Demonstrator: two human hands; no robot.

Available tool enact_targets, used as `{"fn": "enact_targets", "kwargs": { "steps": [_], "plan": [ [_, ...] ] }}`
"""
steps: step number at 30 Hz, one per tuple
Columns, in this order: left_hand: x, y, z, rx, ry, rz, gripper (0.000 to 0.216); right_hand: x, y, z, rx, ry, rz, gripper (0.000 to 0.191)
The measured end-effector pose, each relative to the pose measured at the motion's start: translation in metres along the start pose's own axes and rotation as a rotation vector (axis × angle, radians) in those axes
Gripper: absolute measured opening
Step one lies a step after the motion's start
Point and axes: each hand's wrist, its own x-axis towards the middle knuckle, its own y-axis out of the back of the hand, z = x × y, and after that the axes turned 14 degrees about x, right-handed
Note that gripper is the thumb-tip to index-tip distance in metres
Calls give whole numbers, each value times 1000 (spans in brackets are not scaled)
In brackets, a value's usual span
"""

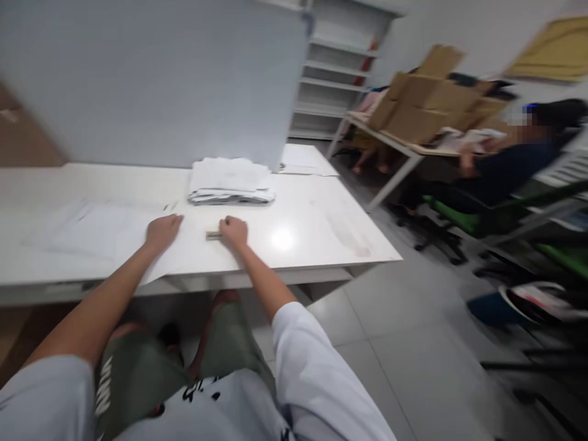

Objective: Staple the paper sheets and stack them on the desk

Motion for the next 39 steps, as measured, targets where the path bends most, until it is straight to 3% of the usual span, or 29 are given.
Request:
{"fn": "enact_targets", "kwargs": {
  "steps": [3, 12, 19, 25, 29, 32, 39],
  "plan": [
    [-13, -12, -18, 63, 18, 21, 47, -2, -3, 8, 72, 29, -8, 30],
    [-14, -13, -11, 0, -98, 95, 47, -11, -2, 6, 124, 20, 31, 35],
    [-8, -8, -4, 21, -186, -15, 46, -9, -1, -4, 34, 78, -35, 41],
    [5, -5, 19, 111, -161, -21, 52, -2, -2, -13, -89, 94, -43, 41],
    [12, 5, 34, 140, -109, -95, 50, 8, -4, -16, -216, 144, -77, 35],
    [23, 5, 34, 166, -83, -146, 51, 19, -6, -13, -270, 224, -93, 32],
    [31, -1, 35, 214, -57, -159, 55, 24, 0, -19, -289, 192, -149, 27]
  ]
}}
